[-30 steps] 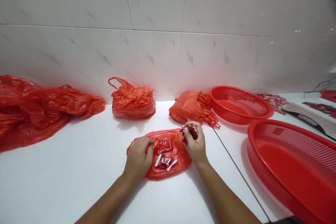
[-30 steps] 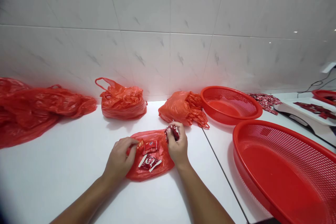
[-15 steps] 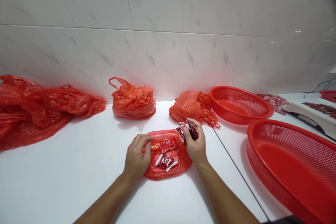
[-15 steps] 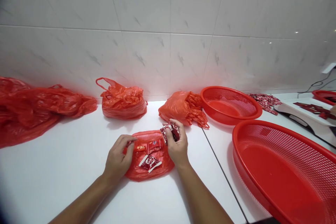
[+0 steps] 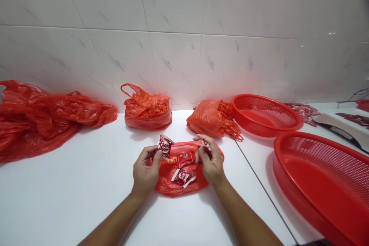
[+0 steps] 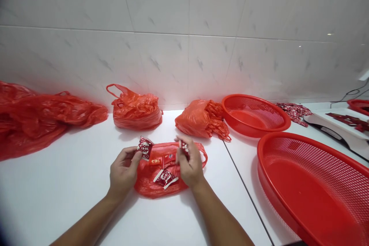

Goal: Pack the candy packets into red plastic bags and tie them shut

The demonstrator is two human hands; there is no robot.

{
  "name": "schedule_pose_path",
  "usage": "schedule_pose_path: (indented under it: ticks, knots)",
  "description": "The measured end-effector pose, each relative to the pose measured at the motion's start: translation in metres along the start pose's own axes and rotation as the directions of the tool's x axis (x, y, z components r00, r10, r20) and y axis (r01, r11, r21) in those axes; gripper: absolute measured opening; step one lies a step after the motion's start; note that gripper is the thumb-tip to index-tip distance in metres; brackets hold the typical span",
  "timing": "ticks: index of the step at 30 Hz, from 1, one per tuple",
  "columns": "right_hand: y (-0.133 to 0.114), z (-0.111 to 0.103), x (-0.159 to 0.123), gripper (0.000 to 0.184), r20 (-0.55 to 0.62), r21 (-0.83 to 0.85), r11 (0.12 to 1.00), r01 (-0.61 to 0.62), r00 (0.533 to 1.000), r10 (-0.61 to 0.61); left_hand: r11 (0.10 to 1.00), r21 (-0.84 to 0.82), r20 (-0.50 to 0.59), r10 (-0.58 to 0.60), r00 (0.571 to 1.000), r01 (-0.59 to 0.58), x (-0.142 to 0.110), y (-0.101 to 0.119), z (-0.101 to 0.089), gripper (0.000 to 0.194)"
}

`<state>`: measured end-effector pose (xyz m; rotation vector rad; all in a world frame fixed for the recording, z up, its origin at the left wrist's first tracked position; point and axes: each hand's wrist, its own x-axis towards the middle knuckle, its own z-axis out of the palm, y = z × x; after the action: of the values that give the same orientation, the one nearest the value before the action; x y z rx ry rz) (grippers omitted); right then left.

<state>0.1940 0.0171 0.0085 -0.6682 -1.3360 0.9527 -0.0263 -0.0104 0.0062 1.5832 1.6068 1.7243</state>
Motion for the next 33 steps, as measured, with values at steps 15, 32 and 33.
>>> schedule_pose_path:
  ticks: [15, 32, 33]
  knots:
    - [-0.008, -0.006, 0.005, 0.034, -0.147, 0.3, 0.954, -0.007, 0.988, 0.053, 0.776, 0.557, 0.471, -0.001, 0.882, -0.296, 0.005, -0.001, 0.002, 0.013]
    - [-0.004, -0.016, 0.009, 0.052, 0.316, -0.592, 0.805, -0.033, 0.91, 0.269, 0.866, 0.432, 0.341, 0.101, 0.935, -0.251, 0.001, 0.0, 0.0, 0.008]
    - [-0.002, -0.018, 0.01, 0.051, 0.293, -0.613, 0.787, -0.07, 0.905, 0.309, 0.873, 0.42, 0.329, 0.11, 0.938, -0.25, 0.001, 0.0, 0.0, 0.008]
